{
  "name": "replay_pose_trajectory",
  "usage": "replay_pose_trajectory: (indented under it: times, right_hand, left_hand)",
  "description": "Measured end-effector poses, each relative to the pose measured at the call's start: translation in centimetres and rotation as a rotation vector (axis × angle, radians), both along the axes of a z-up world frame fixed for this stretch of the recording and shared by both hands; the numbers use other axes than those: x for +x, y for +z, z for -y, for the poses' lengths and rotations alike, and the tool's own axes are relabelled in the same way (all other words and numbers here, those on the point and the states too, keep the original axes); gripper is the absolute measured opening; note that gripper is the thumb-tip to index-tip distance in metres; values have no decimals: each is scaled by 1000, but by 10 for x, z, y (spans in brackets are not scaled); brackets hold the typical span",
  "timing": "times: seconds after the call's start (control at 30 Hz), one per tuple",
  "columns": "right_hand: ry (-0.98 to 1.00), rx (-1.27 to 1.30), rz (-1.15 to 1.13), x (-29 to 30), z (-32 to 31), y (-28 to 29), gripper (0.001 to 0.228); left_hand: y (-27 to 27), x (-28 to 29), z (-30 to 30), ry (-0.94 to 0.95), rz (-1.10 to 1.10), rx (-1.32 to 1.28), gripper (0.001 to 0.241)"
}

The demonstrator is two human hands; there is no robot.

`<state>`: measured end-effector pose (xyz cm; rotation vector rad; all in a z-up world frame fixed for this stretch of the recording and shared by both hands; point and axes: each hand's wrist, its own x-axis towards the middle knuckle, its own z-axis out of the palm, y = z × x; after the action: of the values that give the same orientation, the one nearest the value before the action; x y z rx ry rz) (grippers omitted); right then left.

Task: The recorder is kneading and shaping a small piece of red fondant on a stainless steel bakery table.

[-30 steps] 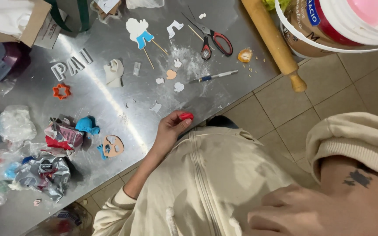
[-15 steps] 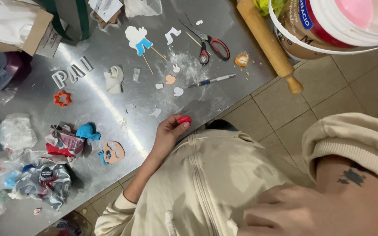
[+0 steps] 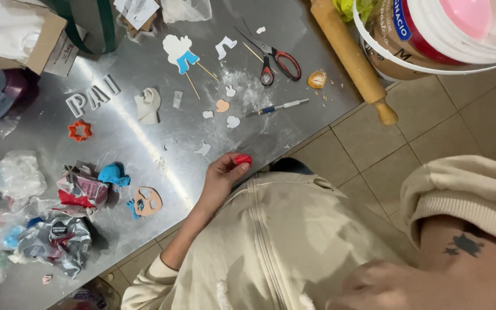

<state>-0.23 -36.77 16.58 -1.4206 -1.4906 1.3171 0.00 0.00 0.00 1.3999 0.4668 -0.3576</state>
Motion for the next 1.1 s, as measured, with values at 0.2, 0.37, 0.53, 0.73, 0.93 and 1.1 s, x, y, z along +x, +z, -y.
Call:
replay_pose_trajectory:
  times: [0.2, 0.37, 0.53, 0.73, 0.93, 1.1]
  right_hand:
    - [-56, -10, -94, 1, 0, 2, 47]
    - [-136, 208, 61, -8, -6, 1, 30]
    - [-105, 333, 20, -7, 1, 0, 24]
    - [-138, 291, -91, 3, -2, 3, 25]
    - [-127, 253, -209, 18, -9, 6, 27]
    - [-46, 176, -277, 26, 11, -7, 31]
  left_hand:
    - [-8, -2, 2, -36, 34, 3, 17]
    - [-7, 3, 6, -30, 1, 9, 18]
    - [-9, 5, 11, -51, 24, 6, 18]
    - [-18, 6, 18, -28, 4, 1, 19]
    - [-6, 11, 27, -34, -17, 42, 18]
    - [-16, 11, 30, -6, -9, 7, 18]
